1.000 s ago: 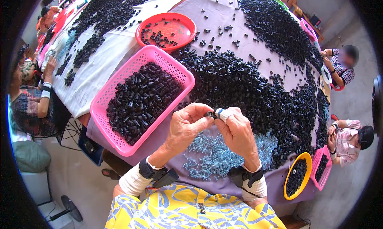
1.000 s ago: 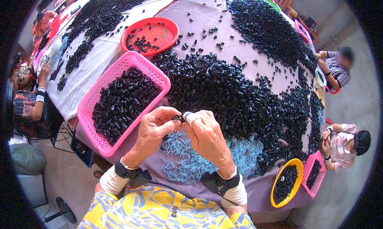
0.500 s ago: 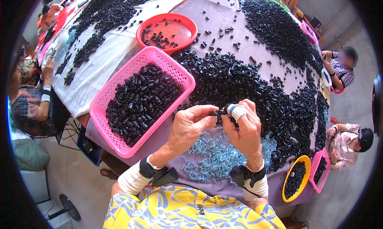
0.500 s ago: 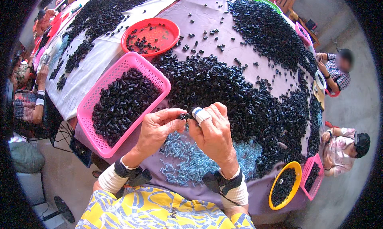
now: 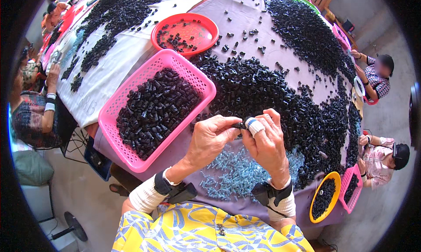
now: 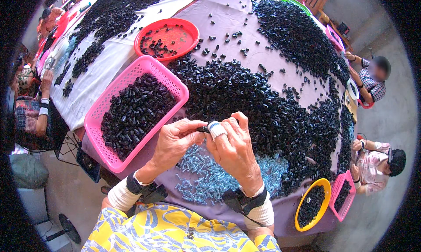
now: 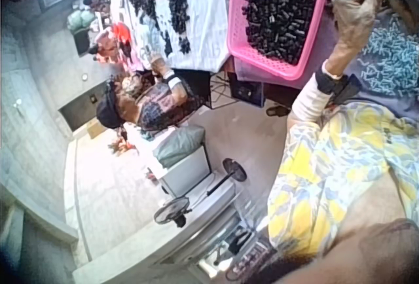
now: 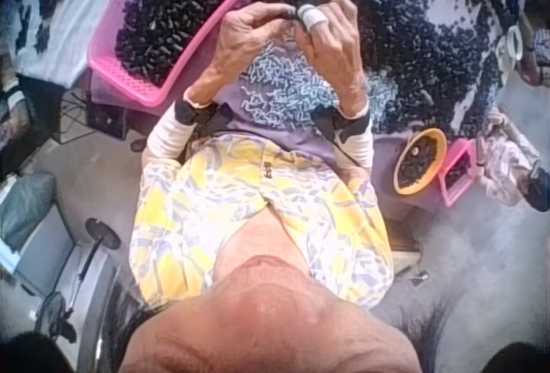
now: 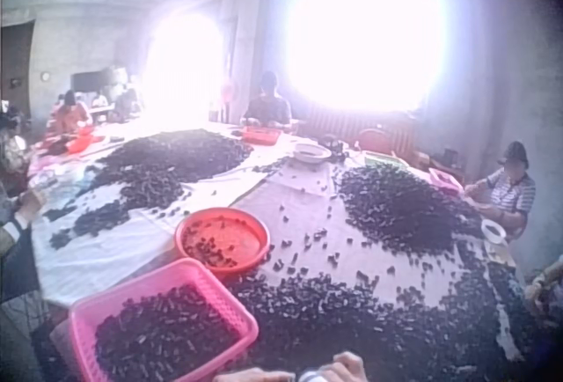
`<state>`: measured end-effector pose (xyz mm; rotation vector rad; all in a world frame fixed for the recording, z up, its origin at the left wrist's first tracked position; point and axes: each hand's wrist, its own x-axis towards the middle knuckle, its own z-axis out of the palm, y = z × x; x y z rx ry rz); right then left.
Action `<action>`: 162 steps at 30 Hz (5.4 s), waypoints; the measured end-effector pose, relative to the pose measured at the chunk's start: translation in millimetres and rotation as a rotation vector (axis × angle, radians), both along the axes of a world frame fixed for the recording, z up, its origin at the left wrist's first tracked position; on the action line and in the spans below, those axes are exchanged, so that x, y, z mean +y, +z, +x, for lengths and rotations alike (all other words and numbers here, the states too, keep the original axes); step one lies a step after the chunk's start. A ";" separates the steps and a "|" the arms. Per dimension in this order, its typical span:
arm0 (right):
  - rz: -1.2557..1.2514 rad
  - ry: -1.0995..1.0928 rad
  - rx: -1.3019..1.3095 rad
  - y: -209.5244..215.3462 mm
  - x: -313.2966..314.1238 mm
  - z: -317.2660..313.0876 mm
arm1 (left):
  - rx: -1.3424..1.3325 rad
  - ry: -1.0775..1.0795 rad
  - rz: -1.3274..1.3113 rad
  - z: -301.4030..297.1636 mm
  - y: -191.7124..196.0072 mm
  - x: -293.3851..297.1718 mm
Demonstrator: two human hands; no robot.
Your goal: Sorting and inspecting small black plastic components at a large communal table.
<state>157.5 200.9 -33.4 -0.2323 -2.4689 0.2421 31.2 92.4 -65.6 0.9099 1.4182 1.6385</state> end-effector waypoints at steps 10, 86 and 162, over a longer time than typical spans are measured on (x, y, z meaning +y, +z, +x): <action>0.014 -0.077 -0.051 -2.4 -4.5 3.7 | 0.051 0.023 0.040 1.7 -4.4 1.1; -0.128 -0.051 -0.071 -27.6 2.1 3.1 | -0.784 -0.231 -0.055 6.8 -29.1 1.4; -0.097 0.040 -0.456 -91.7 -15.4 9.5 | -0.449 0.029 -0.082 -10.4 -36.9 -15.6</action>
